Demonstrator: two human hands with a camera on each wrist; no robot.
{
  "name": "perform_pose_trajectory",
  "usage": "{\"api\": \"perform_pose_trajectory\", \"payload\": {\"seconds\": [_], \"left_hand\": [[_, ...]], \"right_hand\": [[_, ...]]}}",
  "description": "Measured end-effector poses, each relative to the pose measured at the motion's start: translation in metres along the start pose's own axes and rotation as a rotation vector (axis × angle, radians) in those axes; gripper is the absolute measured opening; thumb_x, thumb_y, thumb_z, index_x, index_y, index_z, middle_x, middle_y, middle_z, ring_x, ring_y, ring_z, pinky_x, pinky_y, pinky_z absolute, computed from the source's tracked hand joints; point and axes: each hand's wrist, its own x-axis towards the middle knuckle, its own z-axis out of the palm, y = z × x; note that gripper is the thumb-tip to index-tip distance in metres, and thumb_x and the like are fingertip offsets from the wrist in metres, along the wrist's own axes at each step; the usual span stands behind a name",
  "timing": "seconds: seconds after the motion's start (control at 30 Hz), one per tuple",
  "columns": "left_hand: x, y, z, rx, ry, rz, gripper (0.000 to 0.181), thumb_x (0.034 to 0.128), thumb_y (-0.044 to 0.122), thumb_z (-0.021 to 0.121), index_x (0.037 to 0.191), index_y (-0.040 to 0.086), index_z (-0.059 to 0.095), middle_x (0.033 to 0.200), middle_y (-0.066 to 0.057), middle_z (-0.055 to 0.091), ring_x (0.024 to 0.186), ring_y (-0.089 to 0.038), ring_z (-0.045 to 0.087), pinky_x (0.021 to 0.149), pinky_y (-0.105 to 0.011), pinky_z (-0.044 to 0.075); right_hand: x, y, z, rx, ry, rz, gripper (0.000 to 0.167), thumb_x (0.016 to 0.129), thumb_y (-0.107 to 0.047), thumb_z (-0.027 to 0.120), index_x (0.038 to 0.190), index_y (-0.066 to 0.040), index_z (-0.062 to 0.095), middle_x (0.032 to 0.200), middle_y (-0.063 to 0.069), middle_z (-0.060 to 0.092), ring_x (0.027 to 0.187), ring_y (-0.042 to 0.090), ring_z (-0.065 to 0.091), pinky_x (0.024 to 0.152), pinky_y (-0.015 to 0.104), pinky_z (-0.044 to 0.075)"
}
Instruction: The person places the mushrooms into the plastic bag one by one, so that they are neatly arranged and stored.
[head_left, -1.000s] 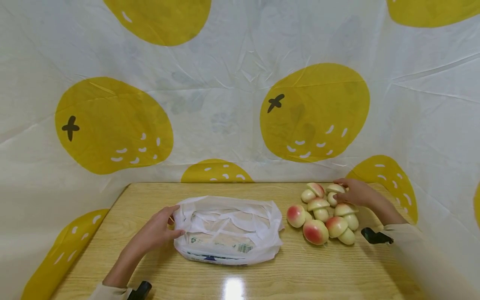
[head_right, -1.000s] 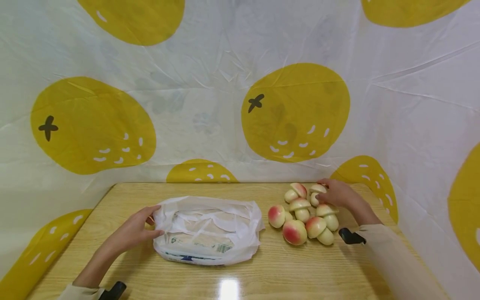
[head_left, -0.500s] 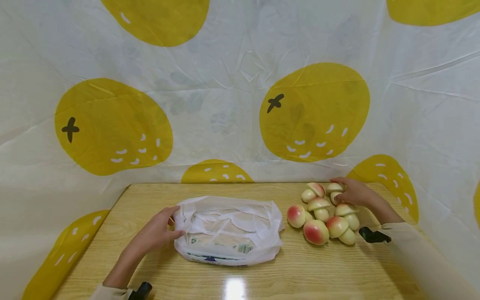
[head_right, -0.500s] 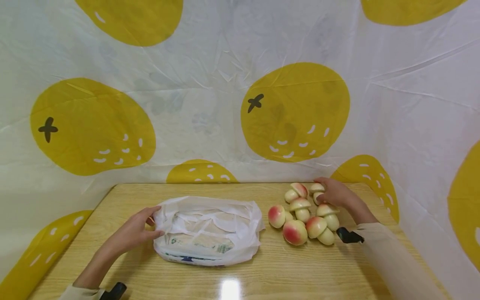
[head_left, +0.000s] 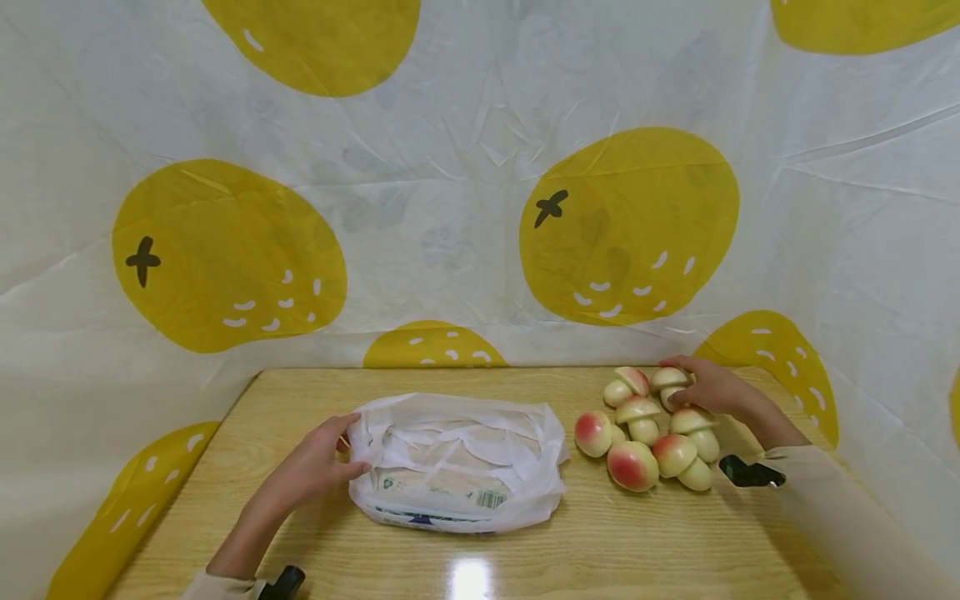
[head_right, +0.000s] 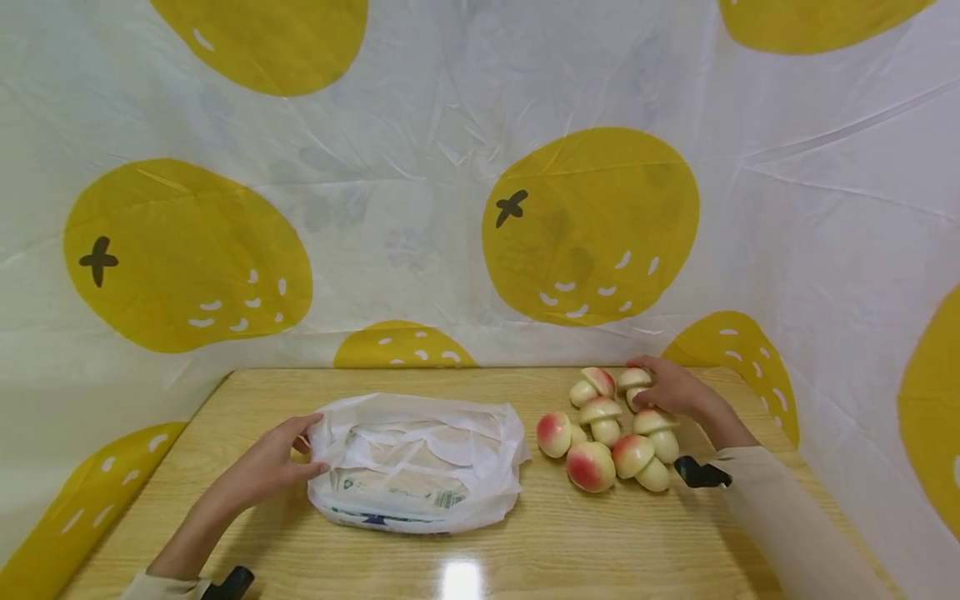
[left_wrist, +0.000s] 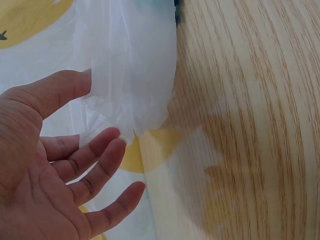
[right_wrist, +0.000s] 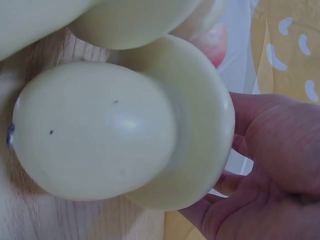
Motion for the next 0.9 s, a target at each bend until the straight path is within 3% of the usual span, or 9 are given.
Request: {"api": "perform_pose_trajectory", "payload": {"seconds": [0.3,0.47,0.73,0.9], "left_hand": [[-0.003,-0.001,-0.001,-0.011,-0.002,0.019,0.079,0.0836,0.019,0.085,0.144,-0.011,0.045,0.11,-0.009,0.061,0.094,-0.02,0.058,0.079,-0.035,0.052],[-0.002,-0.001,-0.001,-0.012,0.001,0.023,0.079,0.0837,0.019,0.085,0.145,-0.011,0.045,0.11,-0.009,0.061,0.094,-0.02,0.059,0.078,-0.035,0.052],[-0.002,-0.001,-0.001,-0.017,-0.009,0.006,0.08,0.0825,0.019,0.086,0.144,-0.012,0.046,0.108,-0.009,0.062,0.094,-0.021,0.059,0.079,-0.036,0.052],[-0.002,-0.001,0.0,-0.01,-0.008,0.002,0.08,0.0822,0.02,0.086,0.144,-0.011,0.046,0.106,-0.008,0.062,0.094,-0.02,0.059,0.079,-0.036,0.052]], "right_hand": [[0.001,0.003,0.001,0.019,0.012,-0.008,0.068,0.089,-0.013,0.075,0.144,0.013,0.043,0.128,0.034,0.057,0.106,0.037,0.06,0.084,0.042,0.049],[-0.001,0.004,-0.002,0.068,0.019,0.008,0.069,0.091,-0.012,0.074,0.146,0.013,0.04,0.123,0.032,0.06,0.094,0.026,0.062,0.077,0.034,0.052],[-0.004,-0.001,-0.005,0.191,-0.01,0.016,0.071,0.097,-0.012,0.068,0.151,0.014,0.03,0.131,0.036,0.053,0.097,0.026,0.068,0.077,0.038,0.059],[-0.007,-0.007,-0.007,0.203,0.007,0.012,0.071,0.097,-0.012,0.069,0.152,0.012,0.031,0.136,0.038,0.046,0.096,0.028,0.069,0.077,0.037,0.059]]}}
